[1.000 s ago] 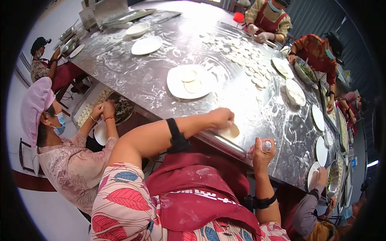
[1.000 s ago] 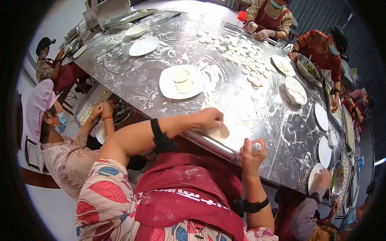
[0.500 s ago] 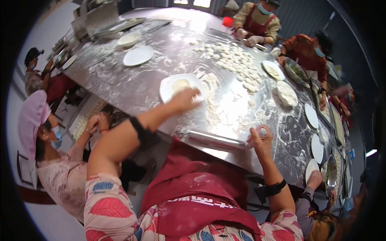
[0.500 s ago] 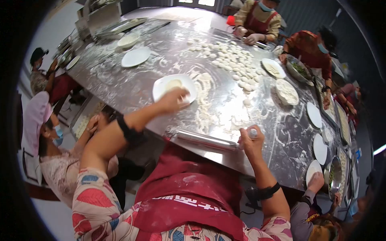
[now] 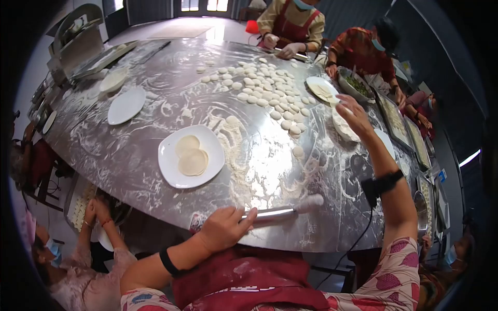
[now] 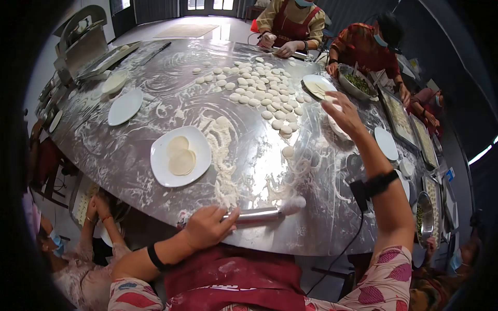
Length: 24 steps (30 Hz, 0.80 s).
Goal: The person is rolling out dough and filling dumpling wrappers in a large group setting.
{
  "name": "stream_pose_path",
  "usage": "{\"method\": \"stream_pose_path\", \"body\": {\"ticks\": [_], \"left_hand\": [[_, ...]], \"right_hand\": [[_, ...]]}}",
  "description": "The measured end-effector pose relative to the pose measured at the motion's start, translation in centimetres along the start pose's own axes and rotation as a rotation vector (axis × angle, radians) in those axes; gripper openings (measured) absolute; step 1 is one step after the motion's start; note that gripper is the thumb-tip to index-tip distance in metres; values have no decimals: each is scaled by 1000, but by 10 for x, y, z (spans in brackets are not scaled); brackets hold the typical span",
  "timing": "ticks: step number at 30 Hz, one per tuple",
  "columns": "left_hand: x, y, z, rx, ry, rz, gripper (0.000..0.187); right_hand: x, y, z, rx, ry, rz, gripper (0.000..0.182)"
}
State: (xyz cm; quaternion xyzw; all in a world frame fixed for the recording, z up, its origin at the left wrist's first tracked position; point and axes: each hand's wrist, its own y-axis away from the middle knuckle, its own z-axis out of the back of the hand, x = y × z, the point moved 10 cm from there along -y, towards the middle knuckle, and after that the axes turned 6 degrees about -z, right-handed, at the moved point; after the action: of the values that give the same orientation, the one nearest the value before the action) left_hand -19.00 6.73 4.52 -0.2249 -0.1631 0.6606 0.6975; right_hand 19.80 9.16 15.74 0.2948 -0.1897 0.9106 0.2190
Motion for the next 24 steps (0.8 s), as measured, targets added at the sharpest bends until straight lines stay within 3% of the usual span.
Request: {"method": "stream_pose_path", "body": {"ticks": [6,10,13,16,21,24], "left_hand": [[2,0,0,-15,-91,-24,34],[6,0,-7,10,-90,-46,34],[9,-3,-8,111,-18,-33,38],[15,-8,-7,185,85,-2,37],[14,0,-15,150,-3,10,33],[13,0,-12,138,-18,8,31]], "right_hand": [[-83,-79,-100,-57,102,20,68],[-124,-125,-127,-121,308,36,69],[-130,-157,-132,-59,197,66,70],[-134,-180,-145,-24,281,97,71],[-162,-208,-179,-30,461,77,69],[-113,-177,-186,67,438,60,66]]}}
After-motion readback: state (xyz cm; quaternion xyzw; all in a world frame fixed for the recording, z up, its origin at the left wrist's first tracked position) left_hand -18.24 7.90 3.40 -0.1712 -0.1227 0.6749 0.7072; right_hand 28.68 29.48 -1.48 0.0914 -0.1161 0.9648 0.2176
